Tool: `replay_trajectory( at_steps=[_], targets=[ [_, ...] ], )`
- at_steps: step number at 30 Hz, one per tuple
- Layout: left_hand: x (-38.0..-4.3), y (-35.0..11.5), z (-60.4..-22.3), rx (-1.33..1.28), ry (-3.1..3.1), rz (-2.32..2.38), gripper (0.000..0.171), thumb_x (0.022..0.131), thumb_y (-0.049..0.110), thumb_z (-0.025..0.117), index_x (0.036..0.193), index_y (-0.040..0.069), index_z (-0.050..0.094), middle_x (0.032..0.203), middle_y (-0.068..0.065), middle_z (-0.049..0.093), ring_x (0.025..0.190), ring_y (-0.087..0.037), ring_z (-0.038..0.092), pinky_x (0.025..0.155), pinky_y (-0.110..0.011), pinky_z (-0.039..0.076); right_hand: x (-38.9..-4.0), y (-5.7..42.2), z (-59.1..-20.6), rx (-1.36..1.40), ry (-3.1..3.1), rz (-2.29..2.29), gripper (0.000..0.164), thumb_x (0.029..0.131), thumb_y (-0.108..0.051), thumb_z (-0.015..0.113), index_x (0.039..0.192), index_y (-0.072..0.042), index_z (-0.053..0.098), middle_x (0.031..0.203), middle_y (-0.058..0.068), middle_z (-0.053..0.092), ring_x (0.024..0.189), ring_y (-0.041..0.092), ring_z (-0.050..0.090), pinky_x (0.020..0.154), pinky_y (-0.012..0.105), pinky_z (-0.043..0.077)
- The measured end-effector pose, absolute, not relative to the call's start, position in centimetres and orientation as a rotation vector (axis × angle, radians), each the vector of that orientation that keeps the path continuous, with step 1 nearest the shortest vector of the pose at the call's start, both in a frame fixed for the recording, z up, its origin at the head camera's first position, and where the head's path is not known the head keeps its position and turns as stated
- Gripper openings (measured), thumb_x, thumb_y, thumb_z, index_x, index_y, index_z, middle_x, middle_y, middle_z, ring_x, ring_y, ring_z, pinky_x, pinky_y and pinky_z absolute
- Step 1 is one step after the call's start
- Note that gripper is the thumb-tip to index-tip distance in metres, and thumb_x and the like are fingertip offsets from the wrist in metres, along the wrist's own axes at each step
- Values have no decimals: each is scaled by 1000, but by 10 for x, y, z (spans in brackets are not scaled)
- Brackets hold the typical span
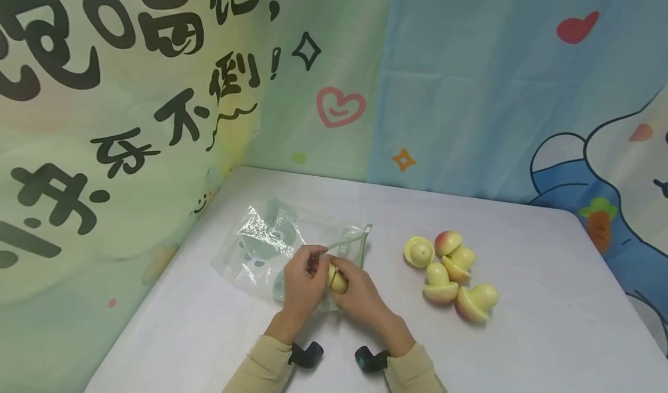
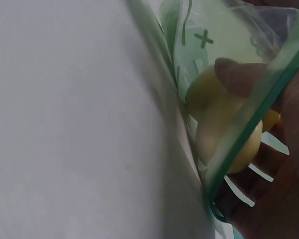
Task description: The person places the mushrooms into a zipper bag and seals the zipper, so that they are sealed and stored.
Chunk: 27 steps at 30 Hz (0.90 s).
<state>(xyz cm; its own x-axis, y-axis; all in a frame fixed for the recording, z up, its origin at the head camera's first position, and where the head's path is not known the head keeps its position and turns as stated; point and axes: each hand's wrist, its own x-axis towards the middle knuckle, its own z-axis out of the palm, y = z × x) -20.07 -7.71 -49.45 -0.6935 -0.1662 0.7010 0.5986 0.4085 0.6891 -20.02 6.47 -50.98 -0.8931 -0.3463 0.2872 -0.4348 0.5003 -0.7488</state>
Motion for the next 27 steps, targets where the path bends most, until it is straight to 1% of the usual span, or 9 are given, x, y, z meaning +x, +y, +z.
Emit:
replay_trajectory(
  at_steps=[7, 9, 13, 15, 16, 19, 23, 25, 27],
  targets=[
    [-202, -81, -495, -342, -1976, -1357, 17, 83, -6, 65, 96, 4, 67, 76, -4, 60, 62, -12, 58, 48, -15, 47, -195, 87, -499, 576, -2576, 1532, 67, 76, -2, 81, 137, -4, 53, 137, 12, 56, 112, 33, 60, 92, 38, 53],
    [-202, -82, -494, -320, -1978, -1369, 18, 83, -6, 65, 97, 5, 67, 77, -5, 61, 64, -13, 60, 49, -15, 48, -192, 99, -495, 521, -2530, 1553, 66, 76, -3, 82, 136, -4, 54, 135, 12, 58, 112, 35, 60, 93, 40, 53],
    [-202, -82, -493, -294, -1976, -1403, 20, 82, -7, 65, 99, 4, 67, 80, -9, 62, 67, -16, 62, 50, -16, 49, -188, 124, -488, 399, -2426, 1566, 60, 78, -3, 80, 133, -9, 57, 130, 9, 61, 110, 36, 60, 92, 39, 53],
    [-201, -82, -493, -277, -1980, -1413, 21, 81, -8, 65, 99, 3, 67, 81, -11, 63, 67, -18, 62, 50, -16, 49, -184, 135, -485, 337, -2380, 1543, 57, 80, -2, 79, 132, -11, 58, 128, 8, 63, 109, 31, 62, 92, 36, 53],
    [-201, -81, -493, -269, -1982, -1418, 21, 80, -9, 65, 99, 1, 67, 81, -13, 63, 67, -19, 62, 50, -15, 49, -183, 141, -484, 296, -2368, 1525, 55, 80, -3, 78, 131, -13, 59, 127, 6, 64, 108, 27, 62, 93, 33, 53],
    [-200, -79, -491, -240, -1986, -1432, 21, 80, -12, 64, 99, -3, 65, 82, -16, 63, 67, -25, 63, 49, -13, 47, -179, 155, -479, 210, -2304, 1479, 51, 81, -2, 78, 128, -12, 61, 123, 4, 66, 105, 18, 61, 92, 23, 51],
    [-194, -76, -479, -238, -1979, -1441, 20, 79, -16, 62, 98, -10, 63, 82, -21, 62, 68, -30, 63, 49, -14, 48, -176, 171, -476, 162, -2176, 1387, 47, 78, 5, 77, 122, -4, 64, 118, 8, 68, 102, 10, 59, 88, 15, 48],
    [-190, -75, -470, -255, -1968, -1436, 20, 79, -18, 62, 98, -12, 62, 83, -22, 62, 69, -31, 63, 49, -18, 50, -175, 178, -475, 137, -2129, 1300, 47, 75, 8, 77, 120, -2, 65, 115, 10, 68, 101, 5, 57, 85, 14, 47],
    [-186, -74, -463, -276, -1951, -1427, 21, 79, -19, 61, 99, -12, 62, 84, -22, 62, 70, -32, 64, 49, -21, 52, -175, 185, -475, 100, -2098, 1217, 47, 73, 10, 77, 118, 0, 66, 113, 12, 69, 99, 3, 56, 82, 11, 46]
  ],
)
